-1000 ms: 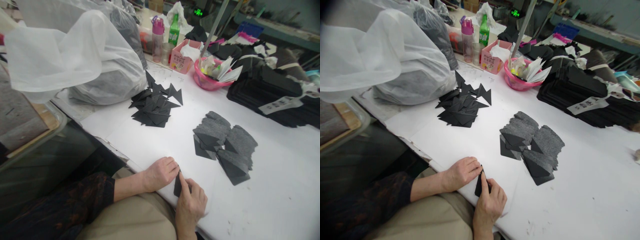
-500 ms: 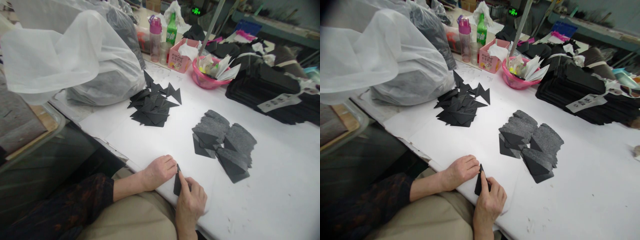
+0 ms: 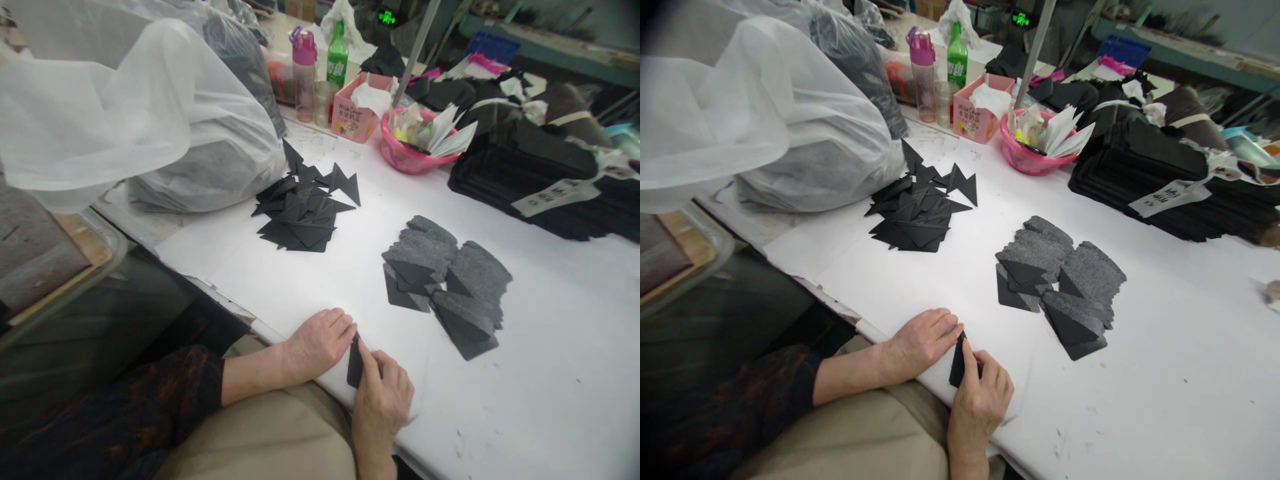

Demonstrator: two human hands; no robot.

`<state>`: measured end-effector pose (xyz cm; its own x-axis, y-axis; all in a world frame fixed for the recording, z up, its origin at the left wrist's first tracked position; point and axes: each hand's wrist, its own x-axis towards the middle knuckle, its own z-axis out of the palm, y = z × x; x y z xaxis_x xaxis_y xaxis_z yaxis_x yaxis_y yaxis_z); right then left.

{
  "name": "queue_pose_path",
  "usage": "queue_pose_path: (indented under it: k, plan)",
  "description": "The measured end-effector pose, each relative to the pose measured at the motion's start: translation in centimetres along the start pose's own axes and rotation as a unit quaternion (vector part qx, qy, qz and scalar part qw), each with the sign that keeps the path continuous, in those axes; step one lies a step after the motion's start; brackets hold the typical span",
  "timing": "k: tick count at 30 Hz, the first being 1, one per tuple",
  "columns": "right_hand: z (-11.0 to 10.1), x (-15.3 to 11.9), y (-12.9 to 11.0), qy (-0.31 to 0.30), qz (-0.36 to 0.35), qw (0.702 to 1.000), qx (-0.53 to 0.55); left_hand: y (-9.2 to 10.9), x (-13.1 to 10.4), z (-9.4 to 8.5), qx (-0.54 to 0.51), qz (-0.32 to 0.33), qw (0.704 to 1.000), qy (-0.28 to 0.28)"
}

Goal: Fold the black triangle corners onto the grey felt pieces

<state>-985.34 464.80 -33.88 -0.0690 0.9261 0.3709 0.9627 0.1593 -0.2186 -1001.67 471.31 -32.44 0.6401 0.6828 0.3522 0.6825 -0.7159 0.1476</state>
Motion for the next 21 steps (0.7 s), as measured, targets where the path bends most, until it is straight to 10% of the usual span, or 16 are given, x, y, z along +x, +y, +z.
queue_pose_path:
  k: [10, 21]
  plan:
    - [0.5, 0.8, -0.8, 0.023, 0.017, 1.000, 0.006, -0.8, 0.1, -0.1, -0.081, -0.052, 0.994, 0.042]
    - [0.3, 0.8, -0.5, 0.037, 0.003, 0.998, 0.054, -1.2, -0.9, 0.1, -0.052, 0.060, 0.997, 0.009]
